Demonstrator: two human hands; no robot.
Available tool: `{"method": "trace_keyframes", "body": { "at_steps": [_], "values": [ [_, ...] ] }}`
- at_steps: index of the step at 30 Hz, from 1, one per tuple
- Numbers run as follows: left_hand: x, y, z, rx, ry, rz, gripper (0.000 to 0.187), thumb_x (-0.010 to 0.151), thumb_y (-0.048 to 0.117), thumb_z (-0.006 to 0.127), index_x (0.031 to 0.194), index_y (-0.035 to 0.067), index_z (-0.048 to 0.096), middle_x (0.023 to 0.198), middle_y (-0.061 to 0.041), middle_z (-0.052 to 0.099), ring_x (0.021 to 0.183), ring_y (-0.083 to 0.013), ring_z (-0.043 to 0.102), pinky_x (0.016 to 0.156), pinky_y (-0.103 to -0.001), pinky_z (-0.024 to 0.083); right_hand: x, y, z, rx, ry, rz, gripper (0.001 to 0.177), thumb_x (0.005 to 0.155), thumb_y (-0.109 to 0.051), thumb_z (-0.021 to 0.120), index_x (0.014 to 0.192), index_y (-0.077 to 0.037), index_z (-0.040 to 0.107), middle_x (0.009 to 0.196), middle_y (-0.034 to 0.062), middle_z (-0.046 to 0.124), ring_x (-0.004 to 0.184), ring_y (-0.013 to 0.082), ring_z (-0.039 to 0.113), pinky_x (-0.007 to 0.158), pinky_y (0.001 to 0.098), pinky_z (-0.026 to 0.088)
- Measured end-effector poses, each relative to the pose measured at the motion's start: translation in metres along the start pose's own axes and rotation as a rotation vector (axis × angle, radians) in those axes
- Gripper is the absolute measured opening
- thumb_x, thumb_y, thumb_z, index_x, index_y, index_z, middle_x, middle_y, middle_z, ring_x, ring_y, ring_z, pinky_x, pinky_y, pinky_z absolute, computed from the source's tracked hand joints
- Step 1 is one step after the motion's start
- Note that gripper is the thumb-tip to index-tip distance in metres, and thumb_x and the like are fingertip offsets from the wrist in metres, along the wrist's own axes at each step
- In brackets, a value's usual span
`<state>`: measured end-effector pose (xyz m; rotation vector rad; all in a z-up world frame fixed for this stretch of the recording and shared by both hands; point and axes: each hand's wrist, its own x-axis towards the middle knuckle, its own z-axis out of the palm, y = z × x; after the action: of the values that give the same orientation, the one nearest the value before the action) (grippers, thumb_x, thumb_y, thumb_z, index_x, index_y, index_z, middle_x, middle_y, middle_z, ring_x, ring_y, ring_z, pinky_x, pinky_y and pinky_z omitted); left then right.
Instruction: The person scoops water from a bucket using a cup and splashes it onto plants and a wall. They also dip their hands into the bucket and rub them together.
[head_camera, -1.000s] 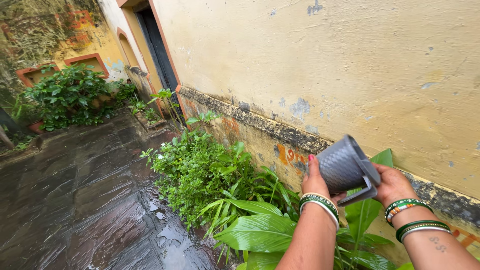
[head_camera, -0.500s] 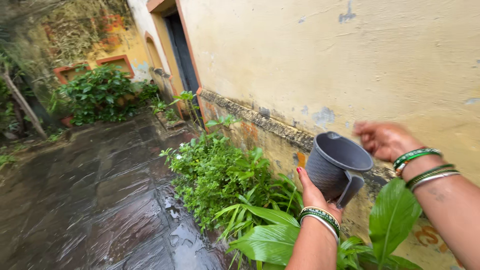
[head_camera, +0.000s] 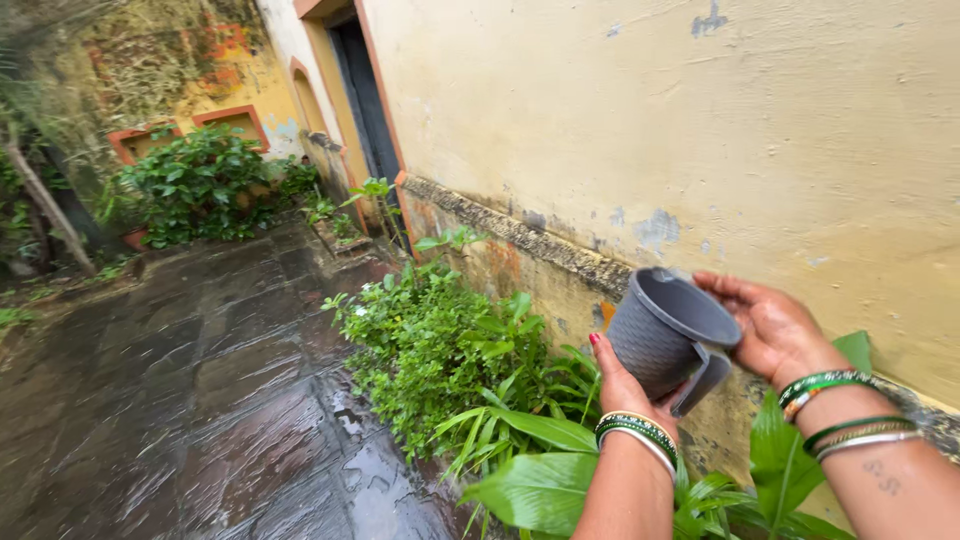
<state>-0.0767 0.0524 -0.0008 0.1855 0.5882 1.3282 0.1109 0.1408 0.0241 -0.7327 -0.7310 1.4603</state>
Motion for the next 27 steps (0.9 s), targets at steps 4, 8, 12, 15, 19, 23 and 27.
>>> {"method": "trace_keyframes", "body": {
  "at_steps": [4, 8, 12, 15, 19, 23, 27],
  "values": [
    [-0.002, -0.004, 0.007, 0.147, 0.071, 0.016, 0.081, 0.084, 0.079, 0.051, 0.143, 0.023, 0.054, 0.14, -0.009, 0.067, 0.125, -0.0367, 0.067, 0.097, -0.06, 0.051, 0.025, 0.021, -0.055, 0.127, -0.001, -0.026, 0.027, 0.109, -0.016, 0.046, 0.124, 0.001, 0.061, 0.117, 0.0134, 0.07, 0.105, 0.0218, 0.069, 0.098, 0.0351, 0.056],
    [0.0, -0.009, 0.019, 0.205, 0.12, 0.033, 0.08, 0.081, 0.076, 0.057, 0.141, 0.023, 0.055, 0.14, -0.005, 0.064, 0.124, -0.0349, 0.064, 0.094, -0.064, 0.047, 0.027, 0.032, -0.089, 0.095, 0.093, -0.012, 0.03, 0.109, -0.017, 0.045, 0.126, 0.0, 0.062, 0.117, 0.0116, 0.07, 0.103, 0.0218, 0.068, 0.097, 0.0379, 0.054],
    [0.001, -0.011, 0.029, 0.33, 0.176, 0.03, 0.08, 0.079, 0.076, 0.06, 0.14, 0.024, 0.056, 0.138, -0.004, 0.065, 0.12, -0.0327, 0.064, 0.089, -0.061, 0.05, 0.023, 0.038, -0.104, 0.122, 0.145, 0.015, 0.029, 0.108, -0.016, 0.045, 0.124, -0.001, 0.063, 0.117, 0.0116, 0.07, 0.106, 0.0224, 0.068, 0.099, 0.0393, 0.054],
    [-0.002, -0.016, 0.036, 0.441, 0.194, 0.084, 0.082, 0.077, 0.074, 0.064, 0.143, 0.026, 0.051, 0.136, -0.008, 0.067, 0.116, -0.0343, 0.068, 0.086, -0.058, 0.054, 0.029, 0.046, -0.123, 0.132, 0.17, 0.015, 0.026, 0.109, -0.016, 0.047, 0.122, -0.001, 0.064, 0.115, 0.0125, 0.071, 0.106, 0.0228, 0.068, 0.1, 0.0394, 0.054],
    [-0.005, -0.023, 0.045, 0.423, 0.151, 0.082, 0.08, 0.079, 0.071, 0.062, 0.144, 0.025, 0.05, 0.14, -0.008, 0.064, 0.12, -0.0336, 0.065, 0.089, -0.06, 0.053, 0.038, 0.044, -0.15, 0.19, 0.207, 0.022, 0.024, 0.109, -0.018, 0.049, 0.117, -0.004, 0.067, 0.112, 0.0121, 0.073, 0.103, 0.0214, 0.069, 0.097, 0.0373, 0.056],
    [-0.017, -0.035, 0.051, 0.181, 0.061, -0.029, 0.08, 0.086, 0.073, 0.052, 0.146, 0.021, 0.051, 0.145, -0.012, 0.062, 0.126, -0.0371, 0.065, 0.096, -0.061, 0.052, 0.034, 0.037, -0.158, 0.22, 0.223, -0.128, 0.023, 0.106, -0.014, 0.05, 0.111, 0.0, 0.068, 0.104, 0.0123, 0.073, 0.093, 0.0201, 0.07, 0.087, 0.0344, 0.059],
    [-0.027, -0.047, 0.068, 0.113, 0.104, -0.058, 0.077, 0.09, 0.071, 0.053, 0.149, 0.021, 0.047, 0.149, -0.016, 0.059, 0.133, -0.0382, 0.061, 0.105, -0.06, 0.052, 0.029, 0.021, -0.169, 0.066, 0.241, -0.193, 0.021, 0.107, -0.016, 0.054, 0.104, 0.0, 0.068, 0.09, 0.0075, 0.069, 0.079, 0.0174, 0.063, 0.074, 0.0319, 0.054]
  ]
}}
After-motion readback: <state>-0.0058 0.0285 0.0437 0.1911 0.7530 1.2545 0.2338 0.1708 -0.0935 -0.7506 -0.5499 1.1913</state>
